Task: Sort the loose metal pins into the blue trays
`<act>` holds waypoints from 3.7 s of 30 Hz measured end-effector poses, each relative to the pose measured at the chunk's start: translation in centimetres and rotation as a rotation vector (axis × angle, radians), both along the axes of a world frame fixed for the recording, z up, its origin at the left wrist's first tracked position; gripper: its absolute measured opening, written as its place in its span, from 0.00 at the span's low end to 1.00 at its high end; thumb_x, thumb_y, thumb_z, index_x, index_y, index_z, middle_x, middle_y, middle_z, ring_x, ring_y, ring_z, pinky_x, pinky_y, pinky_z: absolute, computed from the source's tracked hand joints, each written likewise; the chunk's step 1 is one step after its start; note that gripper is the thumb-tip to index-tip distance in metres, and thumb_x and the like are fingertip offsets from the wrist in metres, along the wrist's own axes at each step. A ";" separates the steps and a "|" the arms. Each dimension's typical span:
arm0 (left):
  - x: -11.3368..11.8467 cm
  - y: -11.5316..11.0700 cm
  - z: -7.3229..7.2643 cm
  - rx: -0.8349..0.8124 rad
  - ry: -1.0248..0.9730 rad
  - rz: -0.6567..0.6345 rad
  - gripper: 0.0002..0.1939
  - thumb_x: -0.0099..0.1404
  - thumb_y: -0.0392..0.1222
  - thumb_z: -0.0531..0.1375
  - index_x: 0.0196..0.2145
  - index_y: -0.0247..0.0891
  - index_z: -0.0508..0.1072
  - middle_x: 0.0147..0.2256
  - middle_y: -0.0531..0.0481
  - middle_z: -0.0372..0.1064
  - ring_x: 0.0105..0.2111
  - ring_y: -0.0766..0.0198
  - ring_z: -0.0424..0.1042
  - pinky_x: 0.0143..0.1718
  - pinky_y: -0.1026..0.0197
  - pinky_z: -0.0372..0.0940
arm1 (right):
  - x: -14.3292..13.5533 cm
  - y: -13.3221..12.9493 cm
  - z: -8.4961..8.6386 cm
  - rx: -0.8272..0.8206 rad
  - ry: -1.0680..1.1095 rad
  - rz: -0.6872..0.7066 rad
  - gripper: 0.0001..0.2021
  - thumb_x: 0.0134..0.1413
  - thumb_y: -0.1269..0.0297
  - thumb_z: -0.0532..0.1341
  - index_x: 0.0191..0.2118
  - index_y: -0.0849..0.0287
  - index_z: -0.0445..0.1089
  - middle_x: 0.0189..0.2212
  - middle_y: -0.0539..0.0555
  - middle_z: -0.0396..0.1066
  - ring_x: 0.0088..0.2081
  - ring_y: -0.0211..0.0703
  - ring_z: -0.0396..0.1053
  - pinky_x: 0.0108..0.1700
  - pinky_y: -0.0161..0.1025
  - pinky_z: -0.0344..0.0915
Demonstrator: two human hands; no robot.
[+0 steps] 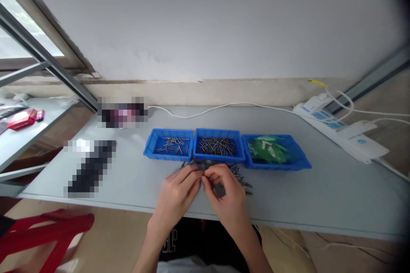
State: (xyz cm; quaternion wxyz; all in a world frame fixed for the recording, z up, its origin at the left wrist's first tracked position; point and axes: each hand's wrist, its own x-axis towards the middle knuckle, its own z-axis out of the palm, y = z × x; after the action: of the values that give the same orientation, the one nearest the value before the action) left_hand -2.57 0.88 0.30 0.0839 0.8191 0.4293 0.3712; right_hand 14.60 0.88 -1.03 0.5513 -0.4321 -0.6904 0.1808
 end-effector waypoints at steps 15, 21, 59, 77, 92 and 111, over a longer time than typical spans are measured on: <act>1.3 -0.1 0.3 -0.063 -0.065 -0.053 0.19 0.80 0.33 0.56 0.64 0.41 0.72 0.47 0.45 0.83 0.41 0.58 0.83 0.43 0.58 0.76 | 0.5 -0.7 1.5 0.155 -0.037 -0.149 0.10 0.66 0.78 0.66 0.46 0.54 0.74 0.38 0.52 0.77 0.37 0.39 0.79 0.41 0.34 0.80; 1.3 -0.3 0.5 -0.167 -0.146 -0.070 0.09 0.80 0.32 0.56 0.52 0.41 0.73 0.42 0.47 0.83 0.38 0.60 0.83 0.40 0.61 0.73 | 0.9 -1.2 1.3 0.067 0.048 0.005 0.16 0.66 0.79 0.64 0.54 0.55 0.73 0.43 0.54 0.77 0.38 0.39 0.79 0.40 0.34 0.80; 2.6 -0.2 0.7 -0.302 -0.514 0.039 0.08 0.71 0.31 0.63 0.39 0.38 0.82 0.37 0.46 0.83 0.29 0.64 0.79 0.28 0.66 0.70 | 0.9 -0.8 1.9 -0.154 0.035 0.042 0.12 0.70 0.72 0.58 0.52 0.53 0.76 0.46 0.55 0.77 0.44 0.44 0.78 0.45 0.40 0.78; 2.2 0.0 0.3 -0.300 -0.487 0.074 0.08 0.70 0.31 0.65 0.40 0.39 0.85 0.31 0.51 0.83 0.25 0.67 0.76 0.29 0.68 0.71 | 0.6 -0.7 2.1 -0.159 0.076 0.016 0.11 0.70 0.71 0.59 0.51 0.53 0.76 0.44 0.54 0.77 0.38 0.41 0.77 0.40 0.37 0.78; 2.2 -0.7 0.4 -0.266 -0.712 0.236 0.11 0.76 0.41 0.62 0.52 0.41 0.82 0.39 0.48 0.84 0.25 0.68 0.71 0.29 0.66 0.70 | 1.2 0.2 3.1 0.063 0.045 -0.104 0.11 0.68 0.75 0.66 0.48 0.50 0.79 0.44 0.52 0.80 0.33 0.37 0.77 0.30 0.33 0.74; 1.7 -0.7 -0.5 -0.301 -1.183 0.391 0.08 0.75 0.45 0.64 0.42 0.38 0.79 0.26 0.56 0.72 0.20 0.72 0.61 0.21 0.70 0.59 | -1.3 0.9 0.7 -0.119 -0.662 0.047 0.14 0.63 0.67 0.72 0.53 0.55 0.76 0.43 0.55 0.76 0.44 0.50 0.79 0.37 0.42 0.76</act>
State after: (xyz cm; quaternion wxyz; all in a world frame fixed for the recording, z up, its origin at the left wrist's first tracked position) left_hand -0.84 0.20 -0.17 0.3514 0.3617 0.4991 0.7047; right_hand 13.29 1.77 -0.30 0.2664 -0.4830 -0.8300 0.0833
